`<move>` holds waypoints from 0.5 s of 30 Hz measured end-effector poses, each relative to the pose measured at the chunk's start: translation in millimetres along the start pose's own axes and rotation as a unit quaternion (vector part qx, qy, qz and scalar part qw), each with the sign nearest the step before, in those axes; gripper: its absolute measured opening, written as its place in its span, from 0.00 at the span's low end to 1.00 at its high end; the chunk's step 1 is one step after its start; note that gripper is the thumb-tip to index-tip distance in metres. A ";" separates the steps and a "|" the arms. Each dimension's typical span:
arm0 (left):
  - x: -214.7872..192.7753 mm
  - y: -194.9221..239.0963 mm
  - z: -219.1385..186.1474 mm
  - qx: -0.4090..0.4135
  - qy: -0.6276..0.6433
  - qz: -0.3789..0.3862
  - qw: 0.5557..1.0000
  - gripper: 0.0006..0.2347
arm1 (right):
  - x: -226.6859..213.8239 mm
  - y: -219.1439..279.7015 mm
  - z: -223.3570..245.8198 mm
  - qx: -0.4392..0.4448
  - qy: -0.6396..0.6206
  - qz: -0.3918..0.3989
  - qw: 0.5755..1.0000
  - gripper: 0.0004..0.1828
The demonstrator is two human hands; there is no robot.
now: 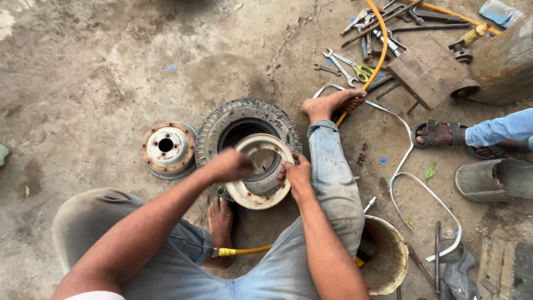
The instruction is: The person inserts an inner tube into a tire, inflates it using an air hose, and then mounts the tire onto a metal rim. They proceed to secure the rim onto the tire using bolts and a wrench.
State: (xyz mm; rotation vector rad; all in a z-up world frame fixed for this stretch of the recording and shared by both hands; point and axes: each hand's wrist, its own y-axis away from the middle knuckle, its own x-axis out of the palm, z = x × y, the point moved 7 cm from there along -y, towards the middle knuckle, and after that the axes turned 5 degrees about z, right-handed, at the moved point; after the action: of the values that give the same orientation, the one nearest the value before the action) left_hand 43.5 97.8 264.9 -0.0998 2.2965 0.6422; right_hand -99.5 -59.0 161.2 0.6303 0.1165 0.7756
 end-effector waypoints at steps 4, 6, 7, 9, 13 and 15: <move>-41.2 -5.2 92.6 -0.205 -0.036 -0.233 0.950 0.15 | 4.8 6.2 46.7 -0.179 0.037 0.050 0.982 0.20; -29.7 1.2 142.1 -0.273 -0.087 -0.247 0.926 0.18 | -11.0 7.6 65.6 -0.187 0.015 0.030 0.982 0.18; -15.5 0.6 165.3 -0.314 -0.089 -0.209 0.922 0.20 | -18.8 8.9 73.5 -0.190 0.002 0.019 0.982 0.17; 7.6 -5.0 188.6 -0.357 -0.086 -0.183 0.912 0.28 | -40.2 13.0 80.7 -0.171 0.005 -0.033 0.985 0.15; 27.8 8.7 176.7 -0.422 -0.030 -0.188 0.886 0.50 | -67.6 17.3 83.2 -0.197 -0.009 -0.132 0.971 0.17; 14.5 7.1 165.5 -0.440 -0.018 -0.177 0.880 0.55 | -73.0 15.3 87.5 -0.207 -0.031 -0.159 0.965 0.17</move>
State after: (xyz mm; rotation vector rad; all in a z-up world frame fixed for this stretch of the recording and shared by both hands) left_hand 137.2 184.4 158.2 -0.8988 1.7048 1.4115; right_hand -133.2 -143.4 231.7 0.2275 -0.0034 0.4471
